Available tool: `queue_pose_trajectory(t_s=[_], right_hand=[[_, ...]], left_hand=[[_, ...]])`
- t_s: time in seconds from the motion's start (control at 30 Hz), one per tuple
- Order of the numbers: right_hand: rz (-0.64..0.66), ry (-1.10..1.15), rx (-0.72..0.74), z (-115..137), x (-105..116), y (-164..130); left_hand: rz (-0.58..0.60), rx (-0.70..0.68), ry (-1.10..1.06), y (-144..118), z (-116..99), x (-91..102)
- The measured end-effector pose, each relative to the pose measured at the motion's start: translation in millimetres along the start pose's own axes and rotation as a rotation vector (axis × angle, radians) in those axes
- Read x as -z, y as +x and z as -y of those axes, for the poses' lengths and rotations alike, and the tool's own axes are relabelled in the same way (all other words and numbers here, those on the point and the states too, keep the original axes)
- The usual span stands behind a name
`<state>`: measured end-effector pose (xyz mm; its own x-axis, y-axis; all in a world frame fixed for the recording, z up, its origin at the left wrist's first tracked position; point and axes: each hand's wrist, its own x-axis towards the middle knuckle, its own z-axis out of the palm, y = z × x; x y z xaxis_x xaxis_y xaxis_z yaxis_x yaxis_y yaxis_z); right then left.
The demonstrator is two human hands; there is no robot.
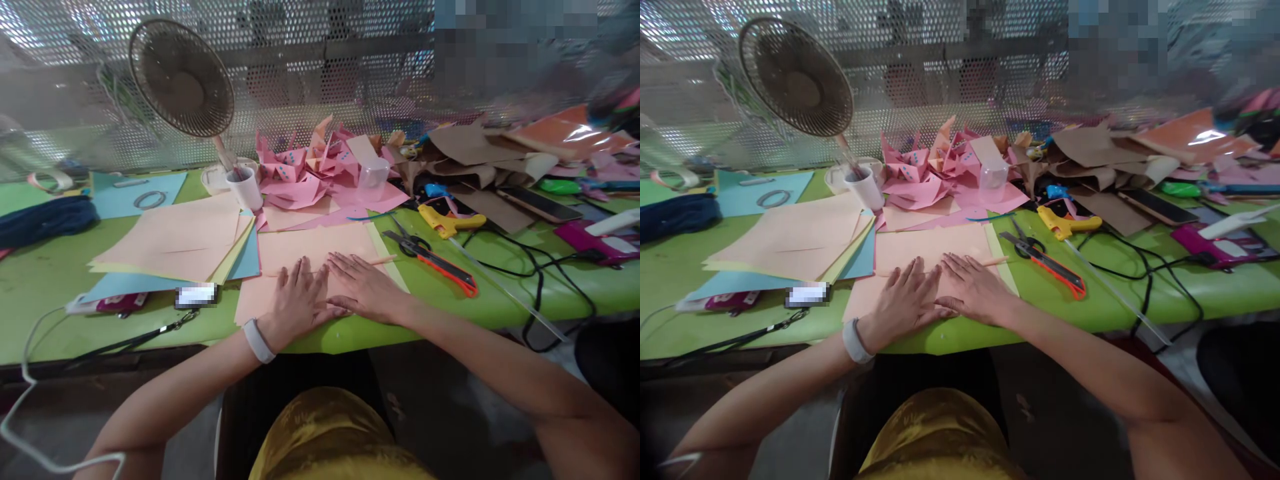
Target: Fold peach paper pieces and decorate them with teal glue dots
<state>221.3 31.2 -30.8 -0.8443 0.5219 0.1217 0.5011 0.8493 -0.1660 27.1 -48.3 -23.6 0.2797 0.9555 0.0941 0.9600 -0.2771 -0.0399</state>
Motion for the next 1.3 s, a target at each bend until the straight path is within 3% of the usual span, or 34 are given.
queue_pose_trajectory(t_s=[0.2, 0.47, 0.67, 0.77, 0.83, 0.93, 1.07, 1.3], right_hand=[[0.006, 0.007, -0.024, 2, 1, 0], [0.018, 0.037, -0.035, 1, 1, 1], [0.015, 0.031, -0.03, 0, 1, 3], [0.022, 0.012, -0.017, -2, 0, 3], [0.024, 0.004, -0.011, -2, -1, 3], [0.019, -0.001, -0.016, -2, -1, 4], [0.02, 0.006, -0.047, -3, 4, 0], [0.063, -0.046, -0.286, -29, 19, -41]], left_hand=[[-0.042, 0.055, 0.085, -9, 6, 3.6], [-0.122, 0.069, 0.135, -36, 33, 7.5], [-0.275, 0.066, 0.071, -17, 32, 26.1], [-0.211, -0.121, 0.006, 2, 20, 21.1], [-0.138, -0.161, 0.002, 10, 14, 11.5], [-0.069, -0.157, 0.017, 12, 12, -1.1], [-0.051, -0.151, 0.023, 9, 12, -3.4], [-0.08, -0.119, 0.006, 10, 9, -2.9]])
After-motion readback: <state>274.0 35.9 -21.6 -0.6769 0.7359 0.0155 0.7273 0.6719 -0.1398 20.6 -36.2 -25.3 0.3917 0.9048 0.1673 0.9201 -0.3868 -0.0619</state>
